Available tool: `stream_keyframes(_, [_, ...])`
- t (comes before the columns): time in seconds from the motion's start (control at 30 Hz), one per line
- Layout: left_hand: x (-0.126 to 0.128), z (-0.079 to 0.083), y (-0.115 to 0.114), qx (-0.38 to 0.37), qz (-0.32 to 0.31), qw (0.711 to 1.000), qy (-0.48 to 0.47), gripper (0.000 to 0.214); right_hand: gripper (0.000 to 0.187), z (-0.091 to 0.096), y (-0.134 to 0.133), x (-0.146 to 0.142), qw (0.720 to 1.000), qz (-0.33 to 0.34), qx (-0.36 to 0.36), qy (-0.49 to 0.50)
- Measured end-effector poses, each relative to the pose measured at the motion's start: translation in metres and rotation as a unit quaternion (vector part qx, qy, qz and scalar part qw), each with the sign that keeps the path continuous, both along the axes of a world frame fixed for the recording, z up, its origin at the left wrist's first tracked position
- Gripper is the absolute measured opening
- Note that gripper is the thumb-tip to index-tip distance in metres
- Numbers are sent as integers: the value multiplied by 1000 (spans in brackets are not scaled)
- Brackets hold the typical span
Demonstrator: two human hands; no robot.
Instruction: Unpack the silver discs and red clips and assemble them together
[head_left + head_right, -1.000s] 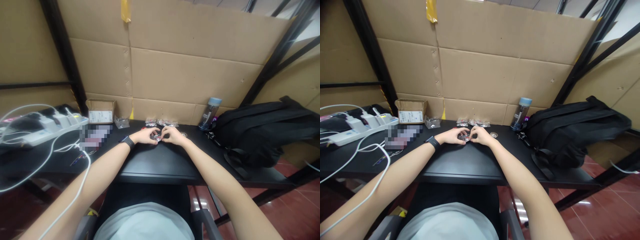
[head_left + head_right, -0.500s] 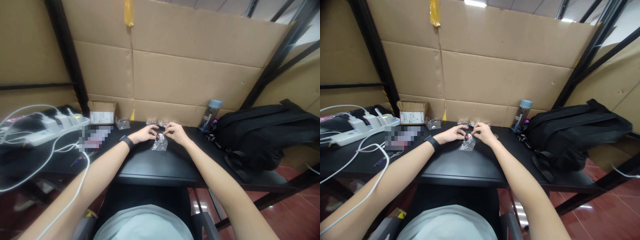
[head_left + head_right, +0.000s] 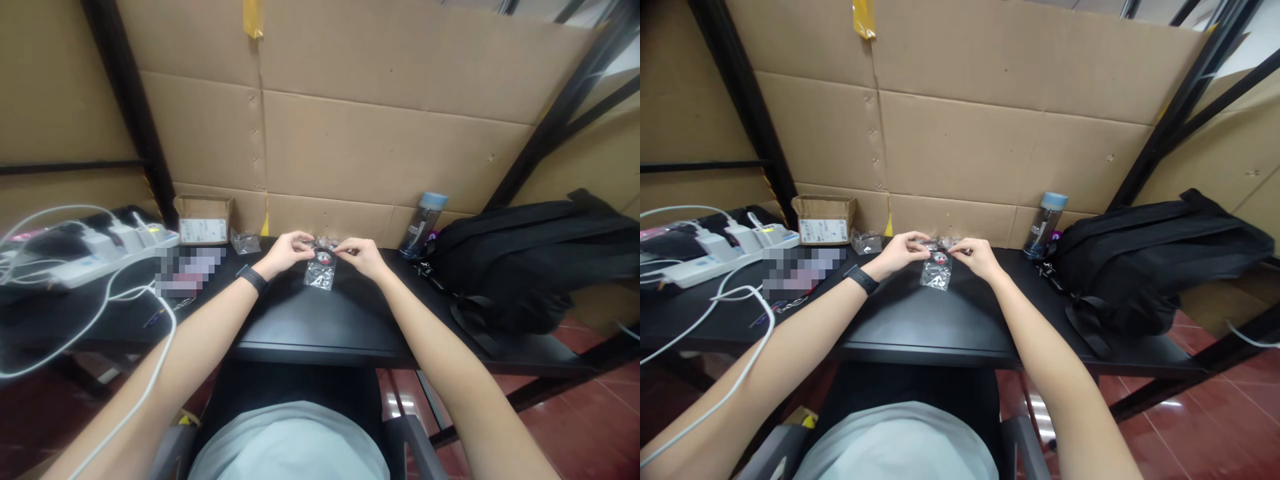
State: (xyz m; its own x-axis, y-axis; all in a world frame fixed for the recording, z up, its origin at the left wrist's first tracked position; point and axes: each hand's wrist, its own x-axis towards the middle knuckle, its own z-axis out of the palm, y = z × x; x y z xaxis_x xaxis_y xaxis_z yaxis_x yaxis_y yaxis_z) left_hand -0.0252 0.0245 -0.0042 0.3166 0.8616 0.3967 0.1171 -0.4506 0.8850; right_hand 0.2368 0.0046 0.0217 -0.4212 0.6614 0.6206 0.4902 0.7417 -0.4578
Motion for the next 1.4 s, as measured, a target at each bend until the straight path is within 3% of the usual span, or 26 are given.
stream_keyframes(0.23, [3,12,-13,-18,-25,998,-50,57,20,5,-5,-4,996,10,-44,76])
stream_keyframes(0.4, [6,9,-13,-4,-46,997,-65,49,24,4,-6,-6,979,80,-95,159])
stream_keyframes(0.5, [7,8,-12,-7,-36,997,-70,45,53,-2,-4,-8,973,124,-143,132])
stream_keyframes(0.57, [7,6,-10,-17,-34,997,-69,44,76,-9,0,-10,972,119,-167,117])
stream_keyframes(0.63, [6,5,-9,-20,-29,997,-69,43,86,-18,5,-13,970,103,-190,114])
stream_keyframes(0.7, [5,5,-8,-12,-23,997,-66,42,84,-27,9,-16,965,103,-210,117])
stream_keyframes(0.9, [1,-2,0,-6,-14,999,-32,49,44,-33,12,-20,969,85,-209,98])
stream_keyframes(1.07, [2,-16,11,-6,-52,998,45,61,39,-29,10,-19,970,58,-214,97])
stream_keyframes(1.4, [1,-24,19,-24,-27,996,78,41,33,-29,13,-15,974,-17,-213,79])
